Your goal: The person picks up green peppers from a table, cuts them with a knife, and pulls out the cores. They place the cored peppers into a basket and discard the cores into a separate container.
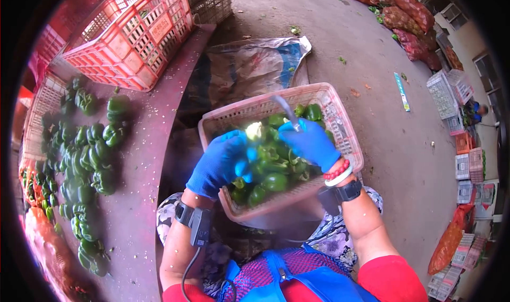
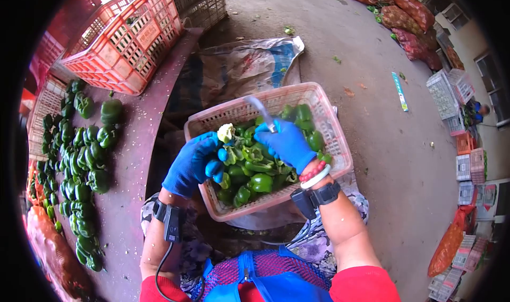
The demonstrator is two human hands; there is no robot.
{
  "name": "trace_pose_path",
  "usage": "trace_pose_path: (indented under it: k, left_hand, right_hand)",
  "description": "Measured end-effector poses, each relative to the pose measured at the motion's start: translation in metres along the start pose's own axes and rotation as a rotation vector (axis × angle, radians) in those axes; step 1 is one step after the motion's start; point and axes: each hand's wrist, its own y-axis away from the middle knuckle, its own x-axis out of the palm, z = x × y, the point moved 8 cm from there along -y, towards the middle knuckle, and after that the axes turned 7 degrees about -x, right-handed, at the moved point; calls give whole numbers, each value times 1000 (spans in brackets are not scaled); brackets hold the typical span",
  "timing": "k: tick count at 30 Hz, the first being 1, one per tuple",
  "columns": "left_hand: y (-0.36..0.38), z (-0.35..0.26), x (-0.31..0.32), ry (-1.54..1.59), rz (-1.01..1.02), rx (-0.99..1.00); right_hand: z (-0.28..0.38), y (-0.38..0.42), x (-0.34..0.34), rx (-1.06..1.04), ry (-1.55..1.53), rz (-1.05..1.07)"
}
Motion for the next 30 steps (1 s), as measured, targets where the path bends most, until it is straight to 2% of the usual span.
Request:
trace_pose_path:
  k: [1,2,4,5,6,7,8,9,10,11,12,14,15,16,17,18,19,20,21,23,24,25,26,28,30]
  left_hand:
    - [16,-17,-5,-232,-117,116]
    - [47,-33,0,-29,-268,-6]
    - [112,-62,-12,-39,-451,94]
    - [148,-63,-45,-118,-648,119]
    - [190,-56,-81,-237,-702,119]
    - [238,-55,-90,-416,-892,-23]
    - [285,-34,-123,-548,-993,-105]
    - [329,-3,-153,-463,-969,-118]
    - [381,38,-189,-479,-986,-219]
    - [421,63,-195,-789,-979,-505]
    - [446,73,-197,-1098,-945,-792]
    - [410,13,-144,-1637,-1096,-188]
    - [384,-12,-97,-1870,-1135,158]
    - [343,-37,-69,-1627,-1204,84]
    - [299,-52,-39,-1529,-1176,219]
    - [252,-48,-26,-1214,-1078,260]
    - [198,-48,11,-1212,-802,293]
    - [132,-41,53,-1469,-550,364]
    - [86,-3,53,-1547,-456,319]
    - [-3,77,77,-1679,-201,349]
    - [-26,103,90,-1787,-159,478]
    - [-51,132,90,-1949,-138,526]
    - [-72,144,92,-2028,-59,479]
    - [-107,149,60,-2132,-226,342]
    - [-113,117,8,-1918,-368,171]
  right_hand:
    - [1,-2,0,28,-88,-10]
    - [-1,-5,-2,58,-172,-18]
    - [-18,-20,-17,32,-400,-63]
    - [-22,-24,-23,38,-534,-95]
    - [-25,-27,-28,44,-670,-130]
    - [-25,-25,-30,84,-758,-128]
    - [-28,-22,-31,119,-816,-136]
    - [-30,-20,-32,152,-873,-146]
    - [-33,-18,-33,181,-931,-159]
    - [-33,-16,-31,185,-960,-71]
    - [-33,-13,-31,184,-967,-86]
    - [-25,-7,-32,177,-977,-110]
    - [-20,-4,-33,136,-954,-75]
    - [-19,-1,-36,122,-952,-78]
    - [-18,1,-40,106,-950,-84]
    - [-16,3,-45,88,-947,-92]
    - [-16,7,-49,104,-963,-111]
    - [-18,11,-55,113,-954,-136]
    - [-21,13,-61,121,-947,-160]
    - [-21,22,-71,117,-868,-207]
    - [-21,26,-76,99,-833,-213]
    - [-23,28,-84,79,-799,-214]
    - [-27,30,-91,65,-767,-215]
    - [-46,38,-103,123,-726,-205]
    - [-66,48,-117,192,-730,-280]
